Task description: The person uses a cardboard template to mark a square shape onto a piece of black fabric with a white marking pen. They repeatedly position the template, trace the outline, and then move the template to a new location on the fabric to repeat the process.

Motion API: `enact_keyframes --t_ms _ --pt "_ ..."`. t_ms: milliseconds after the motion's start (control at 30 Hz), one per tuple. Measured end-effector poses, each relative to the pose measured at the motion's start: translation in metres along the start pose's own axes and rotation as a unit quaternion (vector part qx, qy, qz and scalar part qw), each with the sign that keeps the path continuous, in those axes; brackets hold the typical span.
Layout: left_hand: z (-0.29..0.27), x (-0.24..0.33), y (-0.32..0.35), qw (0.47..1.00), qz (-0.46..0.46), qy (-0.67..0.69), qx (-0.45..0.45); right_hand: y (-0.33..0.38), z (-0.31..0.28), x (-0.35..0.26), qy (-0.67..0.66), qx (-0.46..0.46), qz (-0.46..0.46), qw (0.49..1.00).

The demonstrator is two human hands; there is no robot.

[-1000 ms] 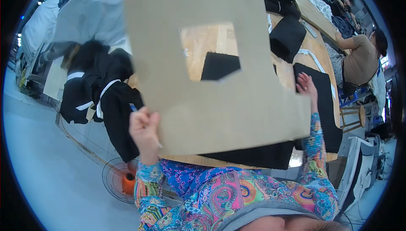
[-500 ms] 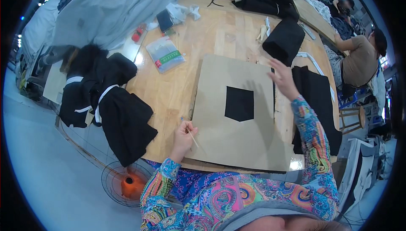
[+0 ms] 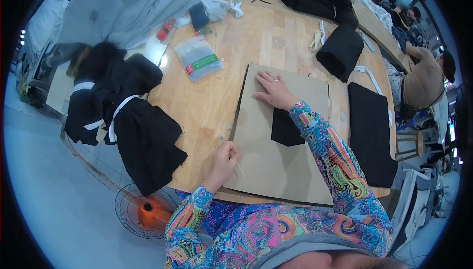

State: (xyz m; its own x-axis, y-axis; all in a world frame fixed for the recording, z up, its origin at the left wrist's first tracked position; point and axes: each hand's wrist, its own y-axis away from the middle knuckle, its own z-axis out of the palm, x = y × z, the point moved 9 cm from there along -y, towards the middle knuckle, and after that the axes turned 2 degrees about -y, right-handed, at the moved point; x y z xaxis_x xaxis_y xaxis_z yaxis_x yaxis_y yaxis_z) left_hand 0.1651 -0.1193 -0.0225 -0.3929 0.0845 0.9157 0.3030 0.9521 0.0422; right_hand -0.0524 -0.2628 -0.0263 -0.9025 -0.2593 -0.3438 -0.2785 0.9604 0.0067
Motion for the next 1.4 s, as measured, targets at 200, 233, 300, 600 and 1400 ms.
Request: enact_keyframes --t_ms 200,233,300,600,1400 --pt "0.002 -0.001 0.0 1.0 -0.01 0.006 -0.008 0.005 0.001 0.004 0.004 -0.005 0.011 1.0" --pt "0.001 0.0 0.0 1.0 -0.011 0.005 -0.006 0.006 0.001 0.003 0.006 -0.005 0.012 1.0" --pt "0.001 0.002 0.001 1.0 -0.013 0.003 0.0 0.007 0.001 0.003 0.012 -0.005 0.013 1.0" --pt "-0.007 -0.004 0.011 0.999 -0.038 -0.019 0.009 0.003 0.006 -0.002 0.025 -0.013 0.017 0.999" --pt "-0.04 -0.017 0.075 0.985 -0.152 -0.077 0.008 -0.001 0.003 -0.002 0.011 -0.068 0.048 0.996"
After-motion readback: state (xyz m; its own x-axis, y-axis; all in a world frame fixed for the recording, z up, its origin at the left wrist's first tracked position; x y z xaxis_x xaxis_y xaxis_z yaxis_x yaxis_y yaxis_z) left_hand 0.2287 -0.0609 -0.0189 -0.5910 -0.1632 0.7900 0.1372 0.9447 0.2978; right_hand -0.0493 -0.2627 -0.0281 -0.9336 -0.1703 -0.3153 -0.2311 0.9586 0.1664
